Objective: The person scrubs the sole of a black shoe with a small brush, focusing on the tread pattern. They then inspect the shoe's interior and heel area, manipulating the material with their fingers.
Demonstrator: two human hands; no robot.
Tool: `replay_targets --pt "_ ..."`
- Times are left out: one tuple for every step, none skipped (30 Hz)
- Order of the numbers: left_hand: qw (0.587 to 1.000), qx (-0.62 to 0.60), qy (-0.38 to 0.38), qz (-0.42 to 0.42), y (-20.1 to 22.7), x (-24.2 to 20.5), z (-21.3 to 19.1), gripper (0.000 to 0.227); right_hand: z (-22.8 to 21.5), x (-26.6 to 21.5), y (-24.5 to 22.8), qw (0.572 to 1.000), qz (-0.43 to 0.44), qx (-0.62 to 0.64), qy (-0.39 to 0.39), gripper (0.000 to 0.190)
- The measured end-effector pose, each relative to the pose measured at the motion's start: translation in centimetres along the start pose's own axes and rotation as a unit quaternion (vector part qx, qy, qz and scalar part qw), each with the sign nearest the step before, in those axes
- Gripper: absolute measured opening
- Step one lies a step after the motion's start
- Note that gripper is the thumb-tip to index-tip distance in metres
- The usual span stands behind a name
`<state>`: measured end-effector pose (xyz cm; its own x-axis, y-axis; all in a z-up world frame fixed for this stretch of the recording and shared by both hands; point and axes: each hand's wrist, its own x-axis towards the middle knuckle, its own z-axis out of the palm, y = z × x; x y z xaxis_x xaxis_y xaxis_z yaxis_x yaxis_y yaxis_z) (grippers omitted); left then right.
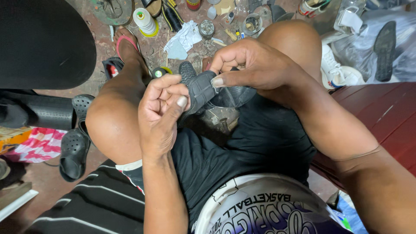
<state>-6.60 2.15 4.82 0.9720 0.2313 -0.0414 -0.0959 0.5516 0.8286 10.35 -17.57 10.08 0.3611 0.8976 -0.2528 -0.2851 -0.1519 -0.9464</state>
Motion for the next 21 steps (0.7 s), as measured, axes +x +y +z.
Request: replay_targets --pt "1.0 0.017 0.005 -0.001 -0.04 -0.06 -0.02 0.037 -0.1 0.14 0.29 1.0 0.005 -0.008 0.005 0.018" --pt "0.999 0.034 0.011 -0.003 -0.07 -0.12 -0.03 0.038 -0.17 0.34 0.59 1.0 0.0 -0.021 0.005 0.018" --pt "0.999 0.049 0.018 0.002 -0.06 -0.2 -0.06 0.037 -0.21 0.54 0.88 0.999 -0.007 -0.034 0.005 0.018" --pt "0.998 0.064 0.024 0.007 -0.08 -0.26 -0.05 0.035 -0.31 0.64 1.05 0.999 -0.013 -0.047 0.005 0.018" --pt "0.996 0.081 0.03 0.01 -0.07 -0.32 -0.05 0.034 -0.37 0.67 1.17 0.998 -0.02 -0.06 0.002 0.017" --pt "0.996 0.08 0.031 0.018 -0.12 -0.37 0.01 0.031 -0.42 0.74 1.23 0.997 -0.026 -0.072 -0.001 0.017" --pt "0.996 0.081 0.03 0.024 -0.16 -0.44 0.05 0.027 -0.39 0.77 1.27 0.996 -0.032 -0.083 -0.002 0.016" --pt "0.996 0.082 0.03 0.03 -0.22 -0.46 0.1 0.024 -0.36 0.75 1.27 0.996 -0.025 -0.08 -0.005 0.016" --pt "0.996 0.079 0.031 0.04 -0.31 -0.44 0.16 0.022 -0.35 0.77 1.22 0.997 -0.018 -0.077 -0.008 0.016" --pt "0.995 0.076 0.032 0.05 -0.4 -0.41 0.22 0.021 -0.32 0.76 1.17 0.997 -0.012 -0.074 -0.011 0.016" --pt "0.995 0.073 0.033 0.06 -0.45 -0.36 0.25 0.02 -0.28 0.76 1.1 0.996 -0.021 -0.083 -0.012 0.015" --pt "0.995 0.069 0.049 0.055 -0.39 -0.28 0.19 0.018 -0.21 0.75 1.04 0.995 -0.031 -0.091 -0.013 0.014" --pt "0.995 0.064 0.066 0.049 -0.27 -0.23 0.07 0.016 -0.12 0.66 1.01 0.994 -0.041 -0.099 -0.013 0.013" --pt "0.994 0.06 0.082 0.042 -0.17 -0.19 0.0 0.015 -0.03 0.59 0.97 0.996 -0.032 -0.089 -0.01 0.014" --pt "0.995 0.024 0.082 0.048 -0.13 -0.16 -0.01 0.015 0.02 0.6 0.9 0.997 -0.024 -0.08 -0.007 0.014" --pt "0.995 -0.012 0.082 0.054 -0.09 -0.19 0.02 0.015 0.05 0.62 0.82 0.997 -0.016 -0.071 -0.004 0.015" --pt "0.994 -0.048 0.083 0.058 -0.05 -0.24 0.06 0.017 0.07 0.64 0.75 0.998 -0.013 -0.068 -0.006 0.015" --pt "0.994 0.004 0.098 0.043 -0.03 -0.19 0.09 0.017 0.06 0.69 0.67 0.998 -0.01 -0.064 -0.008 0.015" --pt "0.992 0.055 0.112 0.029 -0.01 0.0 0.11 0.018 0.02 0.72 0.59 0.998 -0.007 -0.062 -0.009 0.015" --pt "0.986 0.107 0.126 0.015 0.0 0.13 0.17 0.02 0.0 0.71 0.51 0.997 -0.002 -0.077 -0.005 0.014" --pt "0.984 0.149 0.095 0.033 -0.02 0.09 0.29 0.019 0.0 0.63 0.47 0.996 0.005 -0.091 -0.001 0.014"
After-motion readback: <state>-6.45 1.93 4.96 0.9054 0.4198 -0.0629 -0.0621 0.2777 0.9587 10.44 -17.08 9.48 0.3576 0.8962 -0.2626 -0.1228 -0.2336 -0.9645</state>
